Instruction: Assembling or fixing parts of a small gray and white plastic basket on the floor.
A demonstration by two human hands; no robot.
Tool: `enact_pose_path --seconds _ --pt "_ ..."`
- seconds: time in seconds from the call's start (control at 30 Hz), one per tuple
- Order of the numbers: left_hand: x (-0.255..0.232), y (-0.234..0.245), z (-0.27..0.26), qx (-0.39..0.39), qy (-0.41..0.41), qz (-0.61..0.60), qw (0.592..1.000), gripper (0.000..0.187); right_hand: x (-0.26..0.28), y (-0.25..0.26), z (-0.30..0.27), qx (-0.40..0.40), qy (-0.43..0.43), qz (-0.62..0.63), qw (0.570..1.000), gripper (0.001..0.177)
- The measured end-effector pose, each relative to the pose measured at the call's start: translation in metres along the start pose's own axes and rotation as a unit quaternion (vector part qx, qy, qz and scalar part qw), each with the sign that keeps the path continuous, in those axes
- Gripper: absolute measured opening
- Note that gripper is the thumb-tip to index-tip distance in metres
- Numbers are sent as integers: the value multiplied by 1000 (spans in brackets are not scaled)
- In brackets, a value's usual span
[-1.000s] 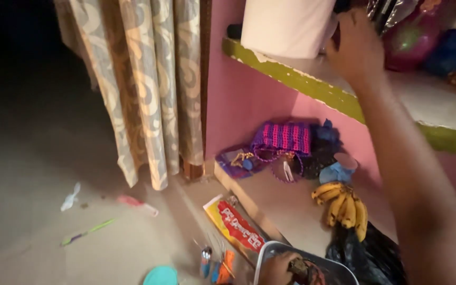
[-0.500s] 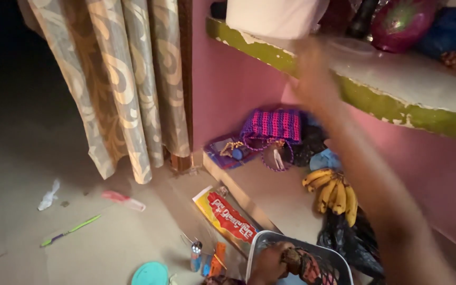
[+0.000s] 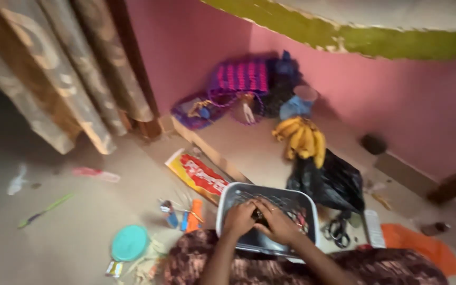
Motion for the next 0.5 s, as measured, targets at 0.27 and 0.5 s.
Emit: enact_pose_path --seconds 0.27,0.5 --pt "-30 -43 -19 82 -12 55 995 54 -64 -23 -50 4 -133 144 981 94" --pt "-50 17 -18 47 119 205 970 78 -65 -50 -68 53 -120 72 989 59"
Point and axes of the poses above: each hand's wrist, its own z-axis towards the middle knuckle, its own y-axis out of the back of the hand, x = y × z, the point moved 7 cm from there along z, towards the middle knuckle, and after that the axes turned 2 degrees about z, right-handed, at the moved point
